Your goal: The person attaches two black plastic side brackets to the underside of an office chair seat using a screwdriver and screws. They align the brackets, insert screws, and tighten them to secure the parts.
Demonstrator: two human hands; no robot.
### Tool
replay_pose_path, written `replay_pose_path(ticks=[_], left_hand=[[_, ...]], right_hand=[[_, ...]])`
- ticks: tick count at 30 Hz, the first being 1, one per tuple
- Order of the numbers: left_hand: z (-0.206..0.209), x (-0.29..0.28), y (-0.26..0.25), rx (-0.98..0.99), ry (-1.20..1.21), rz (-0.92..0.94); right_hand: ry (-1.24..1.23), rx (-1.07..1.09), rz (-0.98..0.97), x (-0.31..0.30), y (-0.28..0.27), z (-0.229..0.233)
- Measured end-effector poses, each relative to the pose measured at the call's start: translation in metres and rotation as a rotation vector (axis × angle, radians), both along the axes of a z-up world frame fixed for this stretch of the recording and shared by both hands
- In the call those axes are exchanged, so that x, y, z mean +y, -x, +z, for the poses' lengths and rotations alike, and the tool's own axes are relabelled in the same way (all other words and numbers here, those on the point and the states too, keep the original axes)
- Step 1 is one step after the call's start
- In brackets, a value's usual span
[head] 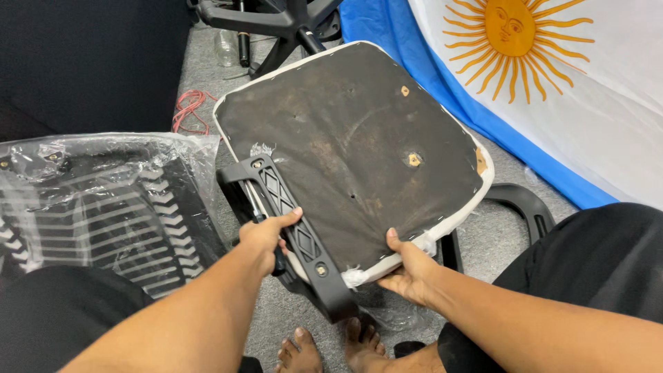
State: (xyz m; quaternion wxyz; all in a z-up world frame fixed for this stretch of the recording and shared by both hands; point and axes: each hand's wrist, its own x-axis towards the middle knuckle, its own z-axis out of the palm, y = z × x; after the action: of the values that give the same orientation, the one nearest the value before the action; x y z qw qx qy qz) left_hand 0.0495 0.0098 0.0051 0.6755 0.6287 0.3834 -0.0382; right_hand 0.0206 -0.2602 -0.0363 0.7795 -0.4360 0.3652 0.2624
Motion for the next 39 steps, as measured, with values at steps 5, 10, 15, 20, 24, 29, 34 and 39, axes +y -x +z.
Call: replay_pose_path(ticks=[5, 10, 15, 20, 24, 29, 34, 39], left_hand=[[0.008, 0.084, -0.031, 0.013, -0.139, -0.099], [0.011, 0.106, -0.047, 0.076, -0.218, -0.096], [0.020, 0.085, -0.027, 0.093, -0.377, -0.071], [0.023, 0.050, -0.006, 0.136, -0.622, 0.064], [0.030, 0.034, -0.002, 0.155, -0.790, 0.091], [0.038, 0.009, 0.004, 0.184, -0.878, 0.066], [0.045, -0.010, 0.003, 0.088, -0.971, -0.054], [0.044, -0.023, 0.011, 0.158, -0.901, -0.288]], right_hand=[[-0.137, -0.001, 0.269, 0.061, 0.013, -0.011], [-0.153, 0.003, 0.432, 0.083, 0.020, -0.008], [-0.057, 0.036, 0.525, 0.076, 0.017, -0.004], [0.159, 0.035, 0.563, 0.070, 0.017, -0.008], [0.234, 0.012, 0.647, 0.070, 0.019, -0.012], [0.490, -0.046, 0.844, 0.051, 0.011, -0.010], [0.608, -0.093, 0.835, 0.027, 0.007, -0.002], [0.521, -0.091, 0.818, 0.011, 0.013, 0.005]])
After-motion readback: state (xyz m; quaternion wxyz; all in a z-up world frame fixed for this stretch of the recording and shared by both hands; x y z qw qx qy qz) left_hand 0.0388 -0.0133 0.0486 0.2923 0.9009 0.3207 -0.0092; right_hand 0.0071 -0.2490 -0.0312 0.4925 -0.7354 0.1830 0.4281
